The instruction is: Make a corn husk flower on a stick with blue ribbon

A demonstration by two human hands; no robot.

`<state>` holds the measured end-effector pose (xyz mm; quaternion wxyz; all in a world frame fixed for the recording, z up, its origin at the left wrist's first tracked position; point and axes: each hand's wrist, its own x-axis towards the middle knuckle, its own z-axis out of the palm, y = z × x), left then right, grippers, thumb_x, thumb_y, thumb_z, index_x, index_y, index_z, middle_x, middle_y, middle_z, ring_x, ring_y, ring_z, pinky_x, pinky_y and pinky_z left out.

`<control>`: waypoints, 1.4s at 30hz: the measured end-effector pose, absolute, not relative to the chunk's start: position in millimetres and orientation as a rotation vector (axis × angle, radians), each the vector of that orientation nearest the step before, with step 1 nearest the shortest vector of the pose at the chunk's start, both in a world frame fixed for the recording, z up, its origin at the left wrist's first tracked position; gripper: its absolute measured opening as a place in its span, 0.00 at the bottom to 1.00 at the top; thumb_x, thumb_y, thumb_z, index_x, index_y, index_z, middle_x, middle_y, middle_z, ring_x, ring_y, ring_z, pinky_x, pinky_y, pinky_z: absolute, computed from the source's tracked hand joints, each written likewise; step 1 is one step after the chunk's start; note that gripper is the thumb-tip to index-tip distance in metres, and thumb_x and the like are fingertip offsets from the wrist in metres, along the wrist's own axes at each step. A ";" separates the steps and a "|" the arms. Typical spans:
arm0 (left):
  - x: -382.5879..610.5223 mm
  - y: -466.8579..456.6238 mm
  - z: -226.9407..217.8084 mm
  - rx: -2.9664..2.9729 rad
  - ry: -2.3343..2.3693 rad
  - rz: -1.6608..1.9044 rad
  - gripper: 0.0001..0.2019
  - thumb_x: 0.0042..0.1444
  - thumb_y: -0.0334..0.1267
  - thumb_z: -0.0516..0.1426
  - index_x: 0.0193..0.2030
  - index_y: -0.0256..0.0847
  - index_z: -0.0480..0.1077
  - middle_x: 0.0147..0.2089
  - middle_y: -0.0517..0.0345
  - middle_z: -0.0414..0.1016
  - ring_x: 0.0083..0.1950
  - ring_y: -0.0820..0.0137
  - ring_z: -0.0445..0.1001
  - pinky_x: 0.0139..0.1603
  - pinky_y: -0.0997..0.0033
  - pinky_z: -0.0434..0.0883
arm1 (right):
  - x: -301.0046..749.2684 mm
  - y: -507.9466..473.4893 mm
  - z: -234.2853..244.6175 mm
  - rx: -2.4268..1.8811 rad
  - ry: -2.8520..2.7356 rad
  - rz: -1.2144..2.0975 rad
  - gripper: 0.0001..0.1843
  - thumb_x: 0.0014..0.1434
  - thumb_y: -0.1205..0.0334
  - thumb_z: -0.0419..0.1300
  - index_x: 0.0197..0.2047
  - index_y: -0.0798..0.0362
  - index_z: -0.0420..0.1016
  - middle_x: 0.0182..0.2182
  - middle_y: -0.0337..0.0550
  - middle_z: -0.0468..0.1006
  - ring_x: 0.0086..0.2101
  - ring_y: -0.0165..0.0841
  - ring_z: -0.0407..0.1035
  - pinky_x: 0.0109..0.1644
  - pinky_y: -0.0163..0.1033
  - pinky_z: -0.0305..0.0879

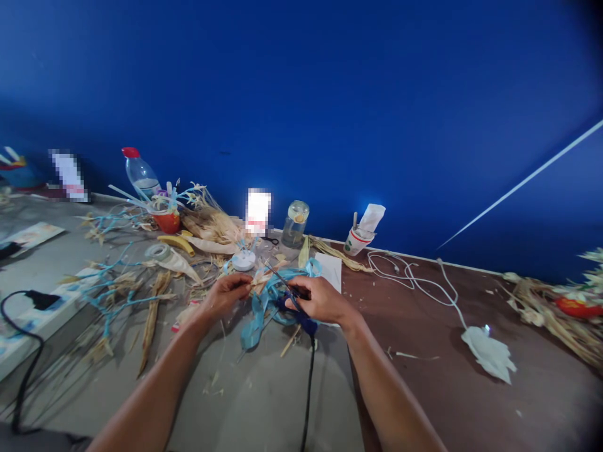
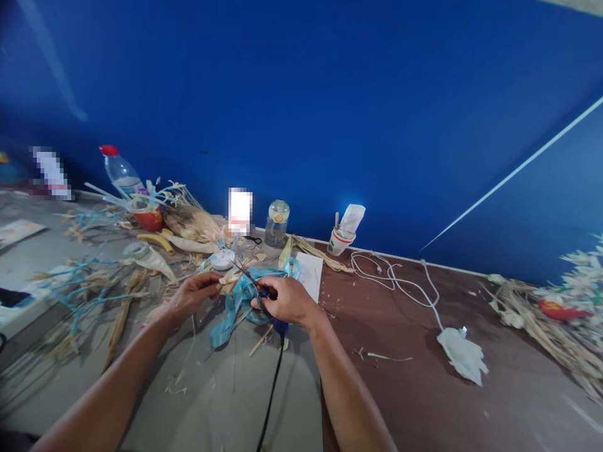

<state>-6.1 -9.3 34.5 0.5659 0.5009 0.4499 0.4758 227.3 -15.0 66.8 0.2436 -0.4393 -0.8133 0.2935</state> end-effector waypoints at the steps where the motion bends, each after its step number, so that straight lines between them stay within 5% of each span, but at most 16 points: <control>1: -6.4 -8.6 33.0 1.185 1.060 1.124 0.07 0.37 0.37 0.64 0.25 0.38 0.74 0.19 0.62 0.67 0.22 0.75 0.62 0.24 0.76 0.60 | 227.9 -15.1 67.1 -1.214 -2.239 0.786 0.10 0.49 0.54 0.62 0.33 0.50 0.75 0.21 0.35 0.68 0.22 0.27 0.58 0.25 0.31 0.47; 15: -9.3 -6.9 25.3 1.254 1.097 1.092 0.08 0.39 0.38 0.63 0.28 0.37 0.74 0.20 0.62 0.68 0.23 0.75 0.63 0.25 0.75 0.60 | 233.0 -15.6 70.9 -1.350 -2.306 0.697 0.10 0.51 0.57 0.59 0.35 0.51 0.76 0.24 0.35 0.73 0.25 0.27 0.61 0.28 0.32 0.48; 25: -12.6 -6.5 13.6 0.968 0.936 1.290 0.07 0.42 0.37 0.64 0.26 0.37 0.71 0.22 0.61 0.70 0.23 0.77 0.65 0.26 0.77 0.61 | 219.1 -11.6 59.2 -1.515 -2.052 0.950 0.23 0.50 0.52 0.60 0.49 0.52 0.68 0.24 0.36 0.74 0.24 0.29 0.66 0.27 0.32 0.56; 33: -12.5 -4.4 8.8 0.773 0.794 1.354 0.08 0.41 0.32 0.64 0.30 0.38 0.70 0.20 0.66 0.68 0.22 0.78 0.66 0.30 0.76 0.66 | 169.2 -31.3 56.9 -1.695 -2.335 0.696 0.17 0.53 0.51 0.56 0.39 0.55 0.73 0.35 0.51 0.78 0.37 0.40 0.73 0.35 0.36 0.61; 42: -13.6 -5.5 15.7 0.859 0.874 1.374 0.08 0.42 0.35 0.64 0.29 0.38 0.69 0.21 0.64 0.68 0.22 0.80 0.63 0.23 0.80 0.60 | 148.5 -48.1 69.8 -1.786 -2.507 0.366 0.19 0.55 0.54 0.53 0.40 0.60 0.74 0.40 0.60 0.76 0.37 0.44 0.73 0.38 0.41 0.65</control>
